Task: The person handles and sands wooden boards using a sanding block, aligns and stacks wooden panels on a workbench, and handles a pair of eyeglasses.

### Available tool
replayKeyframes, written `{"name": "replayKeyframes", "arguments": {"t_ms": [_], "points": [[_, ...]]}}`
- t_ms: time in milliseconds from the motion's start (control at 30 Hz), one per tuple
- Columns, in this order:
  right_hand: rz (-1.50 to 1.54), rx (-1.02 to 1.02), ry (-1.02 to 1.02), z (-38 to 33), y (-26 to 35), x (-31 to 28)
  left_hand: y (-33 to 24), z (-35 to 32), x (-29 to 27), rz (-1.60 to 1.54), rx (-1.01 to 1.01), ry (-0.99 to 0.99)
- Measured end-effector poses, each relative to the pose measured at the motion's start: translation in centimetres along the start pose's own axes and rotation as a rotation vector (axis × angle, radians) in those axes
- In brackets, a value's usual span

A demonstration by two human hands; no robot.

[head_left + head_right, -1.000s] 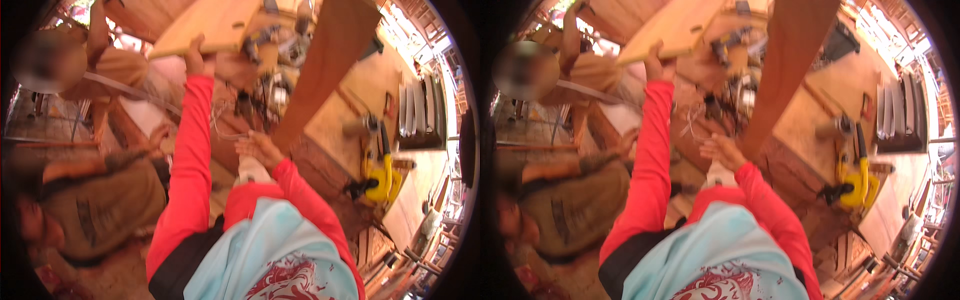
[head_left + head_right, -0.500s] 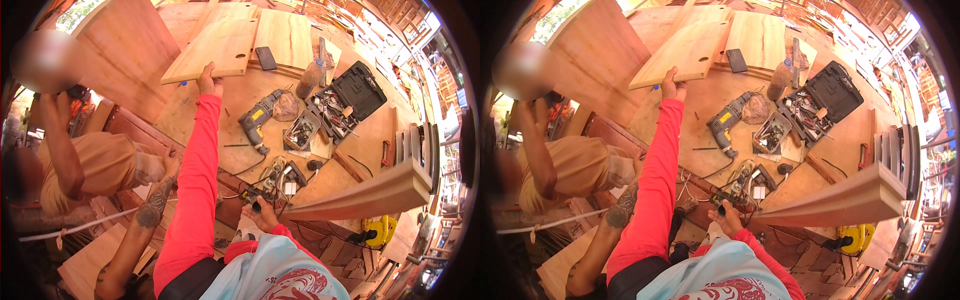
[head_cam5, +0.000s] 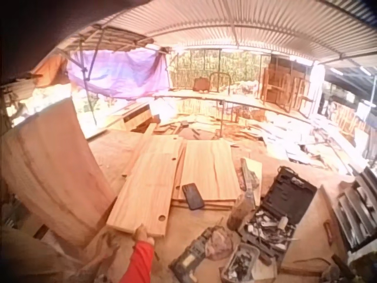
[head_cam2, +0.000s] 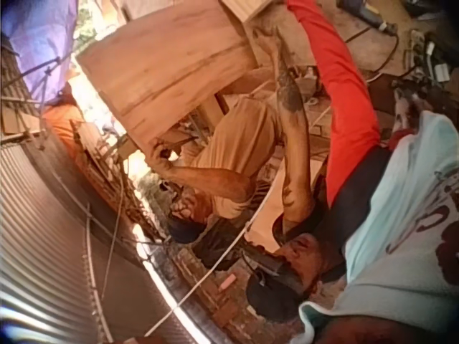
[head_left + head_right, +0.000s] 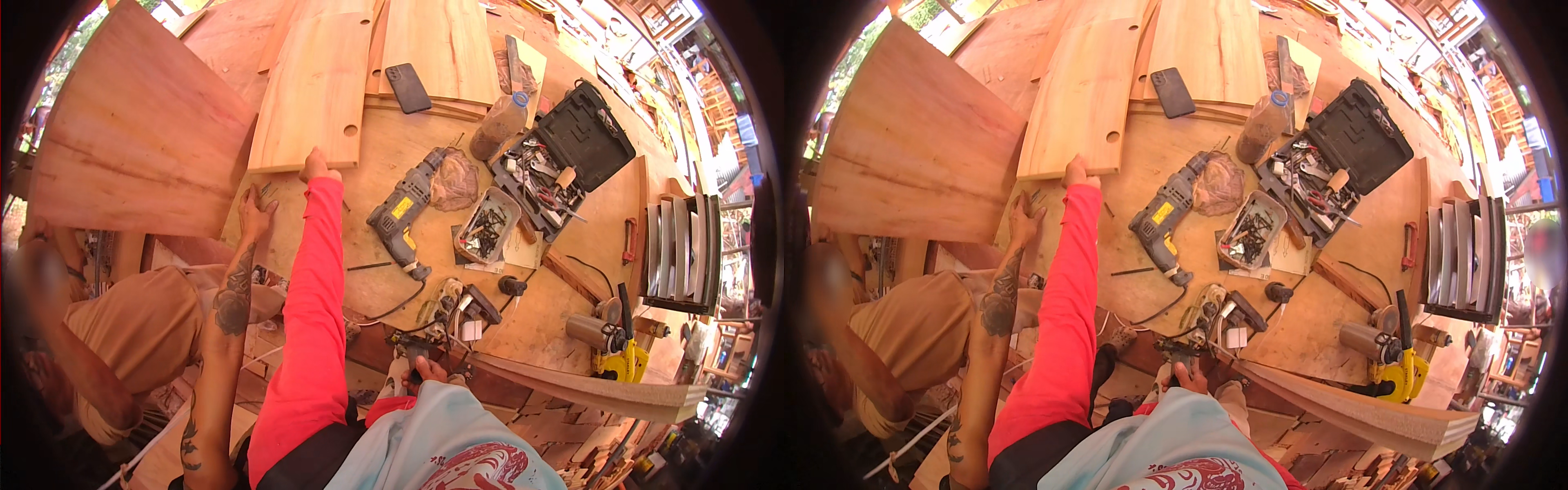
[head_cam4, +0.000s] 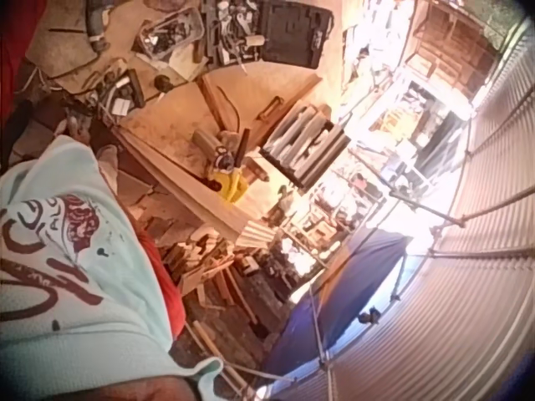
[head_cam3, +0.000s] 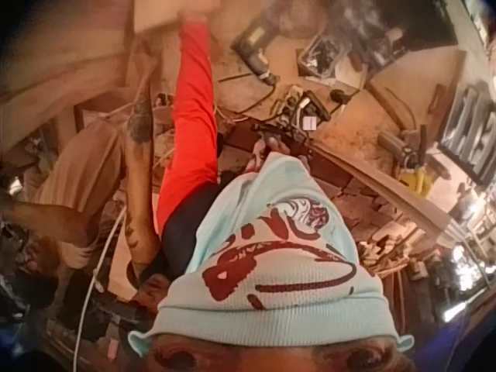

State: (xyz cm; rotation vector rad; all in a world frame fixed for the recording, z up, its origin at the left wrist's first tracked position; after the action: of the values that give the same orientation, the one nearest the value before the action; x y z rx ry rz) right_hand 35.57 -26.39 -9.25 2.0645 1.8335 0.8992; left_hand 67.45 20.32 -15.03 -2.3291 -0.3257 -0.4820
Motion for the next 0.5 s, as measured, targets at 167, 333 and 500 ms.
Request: {"name": "replayKeyframes", "arguments": {"t_ms": [167, 333, 500], "points": [[-0.056, -0.022, -0.030, 0.1, 0.7, 0.2, 0.3, 1.0, 2.9, 0.118, -0.077, -0.092], [-0.107, -0.037, -0.039, -1.4, 1.3, 0.7, -2.8, 5.3, 8.3, 0.148, -0.320, 0.331], [-0.107, -0.040, -0.003, -0.9, 0.7, -0.1, -3.0, 4.3, 8.9, 0.116, -0.119, 0.242]]}}
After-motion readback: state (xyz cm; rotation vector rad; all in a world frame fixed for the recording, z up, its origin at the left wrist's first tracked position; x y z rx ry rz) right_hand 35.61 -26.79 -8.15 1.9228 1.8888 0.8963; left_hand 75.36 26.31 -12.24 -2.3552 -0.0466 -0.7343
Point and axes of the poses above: each hand's wrist, its own z-axis towards the middle knuckle, its own x-axis out of the palm, y = z × x, the point moved 4 cm from there along z, towards the middle knuckle, and after that the axes turned 12 degrees about -x, right-handed, at the moved point
